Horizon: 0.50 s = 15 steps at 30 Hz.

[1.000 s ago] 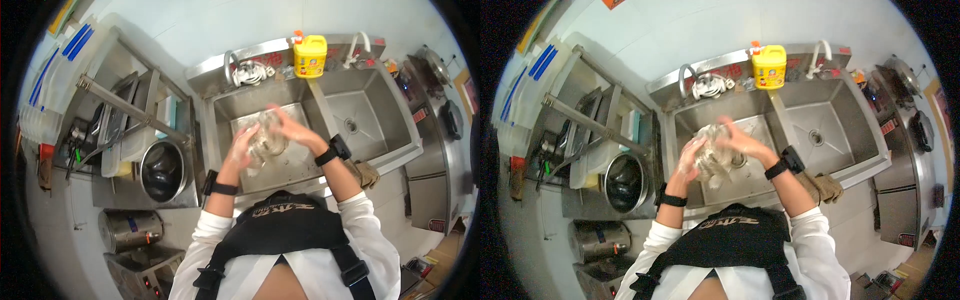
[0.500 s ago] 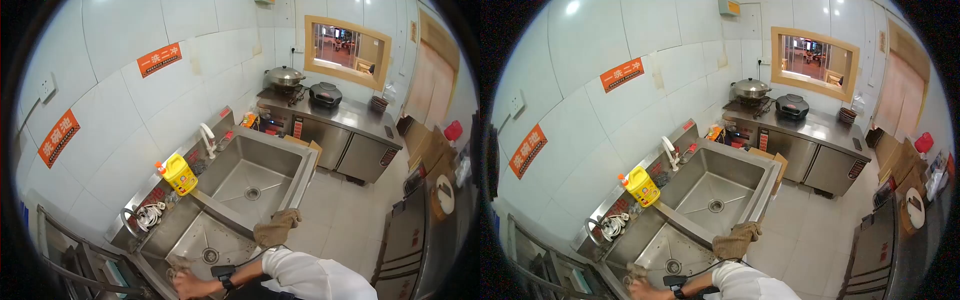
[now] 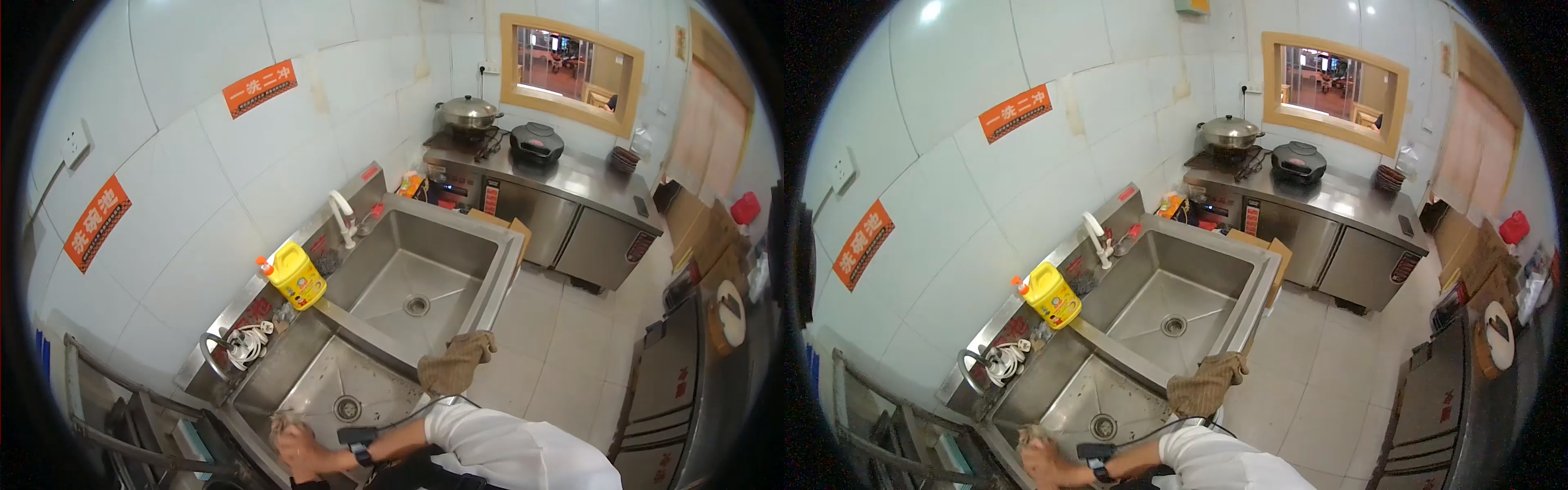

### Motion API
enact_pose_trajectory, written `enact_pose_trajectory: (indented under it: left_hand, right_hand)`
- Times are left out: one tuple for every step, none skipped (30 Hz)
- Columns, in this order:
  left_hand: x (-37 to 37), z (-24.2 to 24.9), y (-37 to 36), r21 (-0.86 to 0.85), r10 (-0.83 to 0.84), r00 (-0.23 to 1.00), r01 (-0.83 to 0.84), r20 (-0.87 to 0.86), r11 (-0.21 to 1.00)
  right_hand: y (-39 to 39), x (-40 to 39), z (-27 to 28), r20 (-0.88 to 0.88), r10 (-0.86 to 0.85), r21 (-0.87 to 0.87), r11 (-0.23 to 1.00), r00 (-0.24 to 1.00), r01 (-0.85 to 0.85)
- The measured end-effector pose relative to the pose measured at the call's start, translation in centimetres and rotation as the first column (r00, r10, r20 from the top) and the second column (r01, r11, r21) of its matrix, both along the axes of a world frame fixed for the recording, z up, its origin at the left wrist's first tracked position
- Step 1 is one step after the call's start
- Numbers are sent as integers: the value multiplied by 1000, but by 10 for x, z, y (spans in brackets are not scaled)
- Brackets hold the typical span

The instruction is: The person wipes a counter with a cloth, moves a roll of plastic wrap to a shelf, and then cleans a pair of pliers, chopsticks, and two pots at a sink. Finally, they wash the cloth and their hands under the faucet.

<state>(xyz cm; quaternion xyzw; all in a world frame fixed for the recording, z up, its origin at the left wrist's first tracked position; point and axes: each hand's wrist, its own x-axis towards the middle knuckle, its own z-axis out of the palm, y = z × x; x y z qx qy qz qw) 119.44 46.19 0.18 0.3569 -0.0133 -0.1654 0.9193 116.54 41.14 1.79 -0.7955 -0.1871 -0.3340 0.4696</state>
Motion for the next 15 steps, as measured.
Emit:
enact_pose_trajectory:
  left_hand:
    - [-3,-4,0,46,32,999,-31,-31,998]
    - [-8,-7,-1,89,70,995,-63,-77,994]
    - [-8,-8,-6,117,94,991,-82,-96,990]
    - [-8,-4,-5,120,97,991,-85,-96,989]
    - [-7,1,-8,46,76,986,-70,-149,996]
    - [-7,5,-9,-26,51,978,-57,-200,998]
    - [-7,9,-5,-26,47,979,-53,-197,998]
    - [-6,10,0,-133,-2,999,-5,-53,991]
    - [-6,9,2,-231,-35,995,55,89,971]
    - [-7,8,0,-233,-38,996,57,86,971]
    - [-7,7,-3,-186,-3,999,9,36,982]
    - [-7,7,-6,-134,34,999,-36,-11,990]
    - [-8,7,-8,-77,75,996,-79,-56,994]
    - [-11,7,-11,-16,120,987,-123,-103,992]
    - [-14,8,-12,48,168,975,-163,-145,985]
  right_hand:
    - [-4,22,-7,-111,62,114,992,992,-49]
    - [-8,40,-12,-210,135,233,969,968,-84]
    - [-17,56,-12,-210,141,238,967,967,-89]
    - [-30,72,-10,-366,242,431,900,899,-67]
    - [-37,79,-6,-485,362,596,803,796,-3]
    - [-35,73,-3,-486,362,596,803,796,-2]
    - [-30,64,1,-477,368,558,829,799,-49]
    - [-27,53,12,-466,370,513,853,804,-96]
    - [-24,30,24,-330,289,449,885,899,-120]
    - [-17,17,23,-333,286,448,887,899,-116]
    - [-11,4,24,-136,158,261,958,978,-119]
    - [-8,-3,25,94,62,73,995,994,-69]
    - [-9,-1,25,129,-135,78,989,982,126]
    - [-15,12,19,123,-134,82,989,983,124]
    - [-23,35,3,-82,-3,130,991,997,14]
